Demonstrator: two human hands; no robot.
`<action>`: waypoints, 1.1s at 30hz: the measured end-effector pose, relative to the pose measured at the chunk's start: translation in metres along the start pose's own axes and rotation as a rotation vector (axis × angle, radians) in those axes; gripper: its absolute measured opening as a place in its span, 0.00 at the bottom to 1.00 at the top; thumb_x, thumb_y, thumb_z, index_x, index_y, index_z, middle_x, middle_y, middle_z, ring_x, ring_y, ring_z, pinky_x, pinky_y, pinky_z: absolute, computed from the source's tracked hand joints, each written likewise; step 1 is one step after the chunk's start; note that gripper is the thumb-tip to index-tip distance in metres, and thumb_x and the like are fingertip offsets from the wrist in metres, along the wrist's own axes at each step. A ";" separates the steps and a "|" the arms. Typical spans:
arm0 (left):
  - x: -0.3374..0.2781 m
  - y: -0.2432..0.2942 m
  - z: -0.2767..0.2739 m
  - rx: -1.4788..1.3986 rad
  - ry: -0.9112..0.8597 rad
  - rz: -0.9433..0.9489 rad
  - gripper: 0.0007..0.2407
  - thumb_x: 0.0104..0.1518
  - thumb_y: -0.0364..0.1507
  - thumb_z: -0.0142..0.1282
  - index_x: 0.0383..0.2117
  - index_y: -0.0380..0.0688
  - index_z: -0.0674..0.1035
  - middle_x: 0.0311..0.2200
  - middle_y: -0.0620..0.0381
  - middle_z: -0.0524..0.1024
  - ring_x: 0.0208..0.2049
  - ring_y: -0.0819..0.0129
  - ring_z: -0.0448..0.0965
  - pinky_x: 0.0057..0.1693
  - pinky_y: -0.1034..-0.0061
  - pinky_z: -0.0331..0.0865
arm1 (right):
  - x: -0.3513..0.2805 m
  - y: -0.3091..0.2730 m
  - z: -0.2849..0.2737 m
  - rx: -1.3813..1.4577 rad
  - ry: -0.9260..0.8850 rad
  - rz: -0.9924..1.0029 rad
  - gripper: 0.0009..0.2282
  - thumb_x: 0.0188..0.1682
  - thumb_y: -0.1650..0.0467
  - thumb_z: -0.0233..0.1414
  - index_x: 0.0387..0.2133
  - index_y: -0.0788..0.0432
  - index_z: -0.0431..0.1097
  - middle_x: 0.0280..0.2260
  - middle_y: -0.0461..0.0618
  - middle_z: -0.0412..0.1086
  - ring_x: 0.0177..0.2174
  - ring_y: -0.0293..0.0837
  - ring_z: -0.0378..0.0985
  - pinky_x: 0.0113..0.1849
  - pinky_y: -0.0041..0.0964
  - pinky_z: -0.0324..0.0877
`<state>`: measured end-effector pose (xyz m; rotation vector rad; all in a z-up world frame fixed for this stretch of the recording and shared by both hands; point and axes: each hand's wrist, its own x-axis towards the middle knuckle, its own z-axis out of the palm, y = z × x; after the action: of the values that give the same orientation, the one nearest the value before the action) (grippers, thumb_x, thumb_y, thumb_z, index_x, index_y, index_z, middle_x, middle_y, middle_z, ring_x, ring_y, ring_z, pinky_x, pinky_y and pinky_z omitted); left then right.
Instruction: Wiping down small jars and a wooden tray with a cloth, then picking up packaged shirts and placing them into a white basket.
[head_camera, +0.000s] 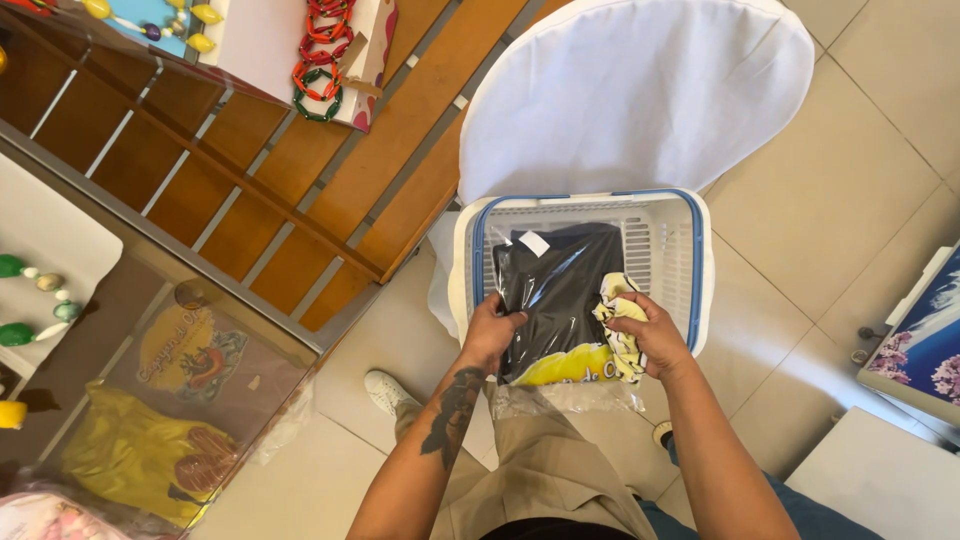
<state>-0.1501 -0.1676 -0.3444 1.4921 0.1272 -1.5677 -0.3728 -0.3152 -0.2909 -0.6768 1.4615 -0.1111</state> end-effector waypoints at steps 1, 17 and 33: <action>0.002 -0.006 0.001 -0.001 -0.001 -0.003 0.14 0.54 0.18 0.57 0.47 0.36 0.76 0.39 0.51 0.81 0.38 0.66 0.81 0.45 0.71 0.74 | 0.001 -0.001 0.000 0.000 0.002 0.003 0.20 0.39 0.81 0.58 0.46 0.55 0.71 0.35 0.47 0.75 0.32 0.40 0.79 0.32 0.37 0.76; 0.046 -0.051 -0.004 0.609 0.171 0.310 0.33 0.57 0.25 0.56 0.69 0.36 0.52 0.70 0.35 0.52 0.71 0.45 0.51 0.71 0.67 0.49 | 0.071 0.018 0.018 -0.295 0.068 0.023 0.23 0.41 0.80 0.56 0.53 0.56 0.69 0.40 0.54 0.75 0.37 0.47 0.78 0.37 0.40 0.73; -0.099 -0.113 -0.218 -0.195 0.476 0.418 0.19 0.56 0.21 0.52 0.57 0.44 0.76 0.49 0.56 0.80 0.47 0.70 0.80 0.52 0.77 0.74 | -0.116 0.084 0.295 -0.178 -0.634 0.063 0.19 0.46 0.73 0.58 0.52 0.60 0.66 0.37 0.50 0.77 0.34 0.40 0.80 0.34 0.34 0.75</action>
<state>-0.0831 0.0870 -0.3752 1.5876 0.2179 -0.8315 -0.1409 -0.0893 -0.2415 -0.7253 0.8834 0.2669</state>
